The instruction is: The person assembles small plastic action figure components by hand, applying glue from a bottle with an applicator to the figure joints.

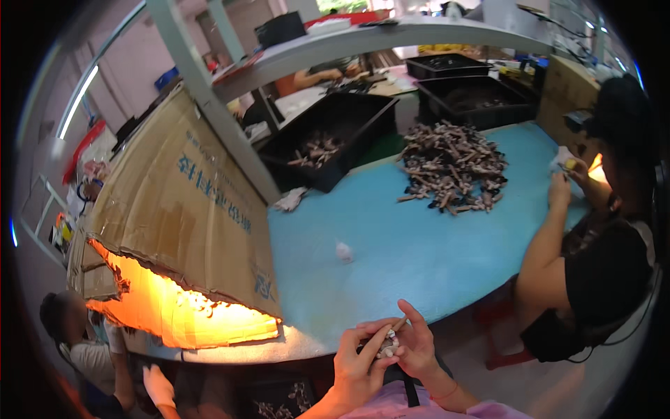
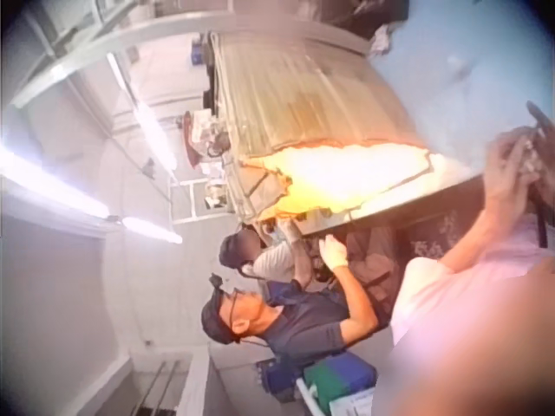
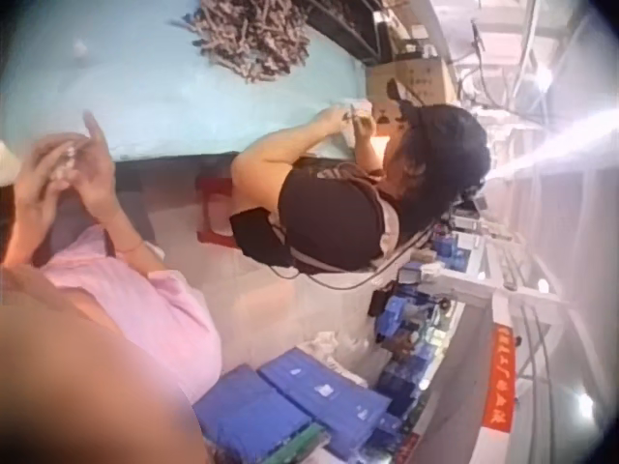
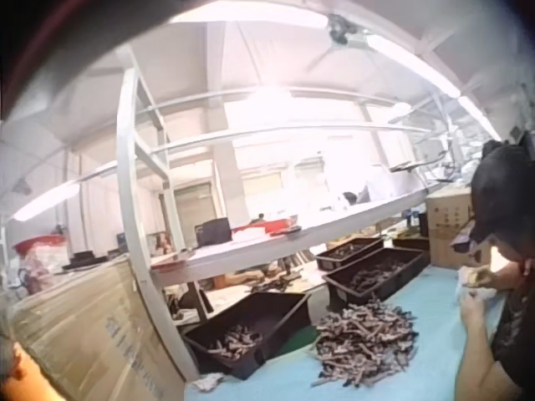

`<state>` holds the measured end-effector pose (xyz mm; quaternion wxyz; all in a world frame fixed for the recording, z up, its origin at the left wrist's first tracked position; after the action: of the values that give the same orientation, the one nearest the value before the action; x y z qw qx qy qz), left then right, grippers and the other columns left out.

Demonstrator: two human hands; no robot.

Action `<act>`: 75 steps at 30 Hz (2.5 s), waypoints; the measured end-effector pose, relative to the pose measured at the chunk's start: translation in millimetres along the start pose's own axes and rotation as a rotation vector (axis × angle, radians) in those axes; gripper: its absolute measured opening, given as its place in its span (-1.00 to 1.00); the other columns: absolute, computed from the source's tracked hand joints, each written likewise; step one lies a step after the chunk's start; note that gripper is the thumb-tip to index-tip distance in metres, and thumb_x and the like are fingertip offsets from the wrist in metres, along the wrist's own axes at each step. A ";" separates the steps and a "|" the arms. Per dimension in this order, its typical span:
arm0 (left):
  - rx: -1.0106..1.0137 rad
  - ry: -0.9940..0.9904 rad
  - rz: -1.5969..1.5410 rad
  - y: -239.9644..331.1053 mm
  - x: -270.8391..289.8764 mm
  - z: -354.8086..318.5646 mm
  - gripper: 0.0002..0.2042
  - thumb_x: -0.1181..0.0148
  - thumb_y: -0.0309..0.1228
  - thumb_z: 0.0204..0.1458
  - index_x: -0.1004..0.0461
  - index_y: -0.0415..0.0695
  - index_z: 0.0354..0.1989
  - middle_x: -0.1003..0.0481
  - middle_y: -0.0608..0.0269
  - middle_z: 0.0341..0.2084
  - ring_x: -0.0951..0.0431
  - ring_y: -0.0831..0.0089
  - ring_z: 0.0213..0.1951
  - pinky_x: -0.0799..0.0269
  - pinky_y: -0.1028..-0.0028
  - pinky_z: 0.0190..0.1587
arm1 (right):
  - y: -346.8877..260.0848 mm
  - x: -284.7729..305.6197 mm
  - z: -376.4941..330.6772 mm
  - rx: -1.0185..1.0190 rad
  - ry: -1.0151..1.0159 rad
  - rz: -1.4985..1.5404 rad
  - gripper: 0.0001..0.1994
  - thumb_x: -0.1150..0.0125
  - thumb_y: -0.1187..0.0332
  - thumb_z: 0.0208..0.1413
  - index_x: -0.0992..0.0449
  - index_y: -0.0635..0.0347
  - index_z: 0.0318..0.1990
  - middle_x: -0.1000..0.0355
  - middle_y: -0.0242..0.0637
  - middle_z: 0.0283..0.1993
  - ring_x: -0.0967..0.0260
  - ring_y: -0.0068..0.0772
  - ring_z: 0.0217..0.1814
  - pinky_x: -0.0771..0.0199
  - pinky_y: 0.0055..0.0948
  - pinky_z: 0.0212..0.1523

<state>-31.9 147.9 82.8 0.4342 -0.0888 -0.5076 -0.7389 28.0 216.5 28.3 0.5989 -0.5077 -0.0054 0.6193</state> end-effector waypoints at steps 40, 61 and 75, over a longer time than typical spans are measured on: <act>0.131 0.279 0.098 76.5 -16.5 -216.7 -0.48 -0.02 -0.02 0.02 -0.44 -0.34 -0.18 -0.32 0.12 -0.35 -0.36 0.39 -0.32 -0.30 0.51 -0.31 | -12.5 -72.5 -192.5 -0.106 -0.150 0.266 -0.27 -0.14 0.31 0.05 0.17 0.16 0.29 -0.26 -0.19 0.02 -0.20 -0.41 0.10 -0.20 -0.45 0.10; 0.026 0.061 -0.121 62.1 -43.1 -150.2 -0.65 -0.18 -0.41 -0.08 -0.40 -0.38 -0.13 -0.32 0.03 -0.30 -0.40 0.30 -0.30 -0.35 0.47 -0.29 | -29.7 -27.0 -157.9 -0.077 0.033 0.085 -0.26 -0.13 0.43 0.04 0.21 0.18 0.29 -0.26 -0.02 0.04 -0.26 -0.35 0.03 -0.28 -0.38 0.04; 0.142 0.202 -0.221 2.6 -16.0 -90.3 -0.46 -0.03 -0.04 0.02 -0.40 -0.38 -0.13 -0.33 0.14 -0.33 -0.35 0.47 -0.34 -0.27 0.57 -0.33 | -1.3 -21.6 -66.7 -0.209 -0.011 -0.130 -0.23 -0.16 0.22 0.03 0.19 0.18 0.28 -0.31 0.05 -0.03 -0.27 -0.16 0.08 -0.30 -0.24 0.06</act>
<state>7.6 81.7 33.1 0.4042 0.0731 -0.5191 -0.7495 66.3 160.6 10.2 0.5817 -0.5624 -0.1060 0.5780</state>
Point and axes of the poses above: each hand's wrist, its own z-axis towards the middle knuckle, its own x-axis out of the back of the hand, y = z × x, the point moved 8 cm from there along z, towards the middle knuckle
